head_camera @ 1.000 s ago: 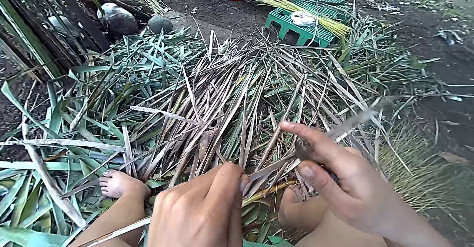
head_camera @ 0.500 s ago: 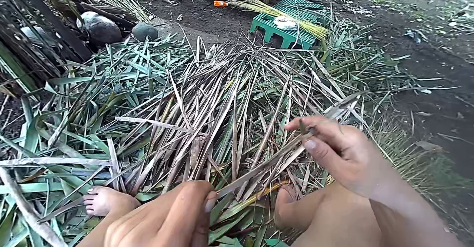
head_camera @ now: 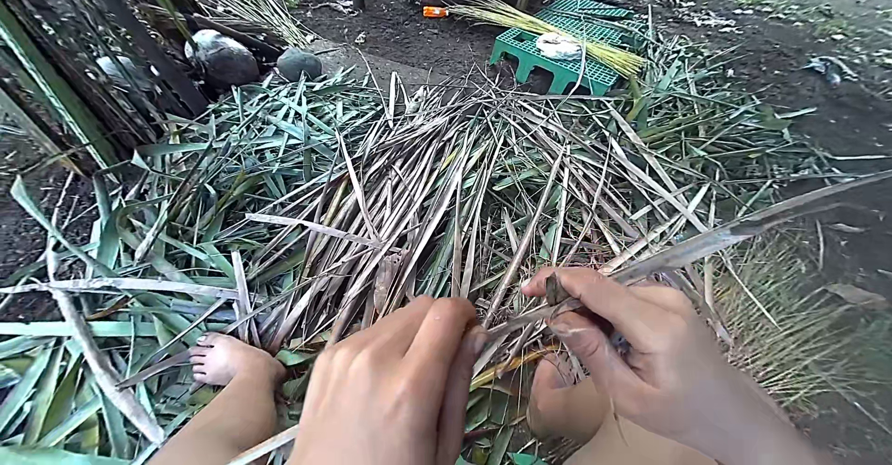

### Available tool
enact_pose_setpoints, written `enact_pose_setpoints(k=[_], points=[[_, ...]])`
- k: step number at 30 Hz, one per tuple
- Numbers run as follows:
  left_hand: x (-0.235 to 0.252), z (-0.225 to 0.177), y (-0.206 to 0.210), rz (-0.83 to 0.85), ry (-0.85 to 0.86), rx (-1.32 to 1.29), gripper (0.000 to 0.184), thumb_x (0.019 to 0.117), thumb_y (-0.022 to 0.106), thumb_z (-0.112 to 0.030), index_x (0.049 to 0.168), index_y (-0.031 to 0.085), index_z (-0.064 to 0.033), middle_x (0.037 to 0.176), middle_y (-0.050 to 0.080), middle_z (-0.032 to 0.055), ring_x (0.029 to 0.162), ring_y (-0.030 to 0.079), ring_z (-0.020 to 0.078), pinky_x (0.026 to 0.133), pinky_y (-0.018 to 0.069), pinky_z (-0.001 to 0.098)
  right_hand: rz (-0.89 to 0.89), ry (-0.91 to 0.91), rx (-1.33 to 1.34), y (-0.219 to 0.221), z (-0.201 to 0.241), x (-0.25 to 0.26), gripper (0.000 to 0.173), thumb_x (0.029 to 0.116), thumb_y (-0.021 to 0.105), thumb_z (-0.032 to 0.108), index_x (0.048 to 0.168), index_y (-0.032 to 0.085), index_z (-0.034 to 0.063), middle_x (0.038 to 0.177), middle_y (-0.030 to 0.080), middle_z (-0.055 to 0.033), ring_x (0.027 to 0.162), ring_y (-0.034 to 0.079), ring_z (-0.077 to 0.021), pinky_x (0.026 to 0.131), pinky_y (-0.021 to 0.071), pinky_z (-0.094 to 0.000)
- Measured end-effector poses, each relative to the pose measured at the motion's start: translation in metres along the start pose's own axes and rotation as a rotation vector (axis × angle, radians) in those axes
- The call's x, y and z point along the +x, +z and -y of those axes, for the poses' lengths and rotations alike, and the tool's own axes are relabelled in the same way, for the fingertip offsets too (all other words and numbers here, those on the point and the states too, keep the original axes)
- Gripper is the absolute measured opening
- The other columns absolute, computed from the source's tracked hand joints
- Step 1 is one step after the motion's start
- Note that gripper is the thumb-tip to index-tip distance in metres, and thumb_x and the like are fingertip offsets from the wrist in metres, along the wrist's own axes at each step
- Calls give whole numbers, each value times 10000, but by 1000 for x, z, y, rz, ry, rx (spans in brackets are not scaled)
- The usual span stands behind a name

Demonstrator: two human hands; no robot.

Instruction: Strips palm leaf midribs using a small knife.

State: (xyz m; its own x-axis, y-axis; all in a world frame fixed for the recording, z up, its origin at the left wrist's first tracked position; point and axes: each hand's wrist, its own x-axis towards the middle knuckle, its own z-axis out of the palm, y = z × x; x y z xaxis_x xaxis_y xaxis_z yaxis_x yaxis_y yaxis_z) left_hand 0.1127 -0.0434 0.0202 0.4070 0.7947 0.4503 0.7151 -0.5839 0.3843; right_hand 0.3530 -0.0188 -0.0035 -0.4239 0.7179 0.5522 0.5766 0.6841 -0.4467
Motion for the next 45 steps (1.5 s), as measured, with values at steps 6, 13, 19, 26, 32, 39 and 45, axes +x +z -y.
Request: enact_pose_setpoints(k=[6,13,19,26,32,39,45], points=[[1,0,5,-11,29,-129,282,1062,500,-217,943,715,-77,720,605,41,604,550,132,519,400,267,46,-29,30,11,12,1,431,1090,417,383,1305,642,85,645,577,-1,536,497,-58,503,390,-211],[-1,1,9,-58,47,-112,282,1062,482,-193,925,690,-60,709,570,43,613,527,122,537,393,237,139,70,115,16,20,-1,684,1069,467,420,1632,214,126,617,549,20,508,486,-47,479,420,-217],[0,2,4,-29,-7,-219,247,1032,476,-146,982,692,-37,765,608,48,641,525,88,574,410,204,8,123,280,19,15,-2,880,1032,579,421,1638,-41,270,745,561,46,631,544,39,569,484,-133],[-1,0,4,-74,-27,-191,272,1075,446,-199,1014,679,-71,774,594,37,636,524,100,554,398,230,-196,113,698,19,16,-6,685,1028,577,331,1550,133,361,889,648,136,724,608,39,655,516,-129],[-1,1,5,-108,-35,-179,286,1094,427,-224,1004,651,-70,693,571,21,562,508,97,496,378,235,-125,116,967,16,21,-9,439,1061,543,232,1409,295,336,919,698,113,796,679,-9,742,562,-165],[-1,-4,3,-88,-24,-243,276,1078,446,-193,971,646,-37,700,576,36,589,502,78,531,381,200,255,322,1458,21,30,-9,454,1064,522,218,1477,379,98,861,671,116,748,620,48,710,530,-154],[-3,-13,6,-92,-12,-275,233,1049,462,-128,929,629,-20,674,561,51,584,503,85,532,384,193,269,282,1401,25,36,-6,470,1089,462,206,1520,416,26,872,613,130,664,500,94,586,433,-92]])
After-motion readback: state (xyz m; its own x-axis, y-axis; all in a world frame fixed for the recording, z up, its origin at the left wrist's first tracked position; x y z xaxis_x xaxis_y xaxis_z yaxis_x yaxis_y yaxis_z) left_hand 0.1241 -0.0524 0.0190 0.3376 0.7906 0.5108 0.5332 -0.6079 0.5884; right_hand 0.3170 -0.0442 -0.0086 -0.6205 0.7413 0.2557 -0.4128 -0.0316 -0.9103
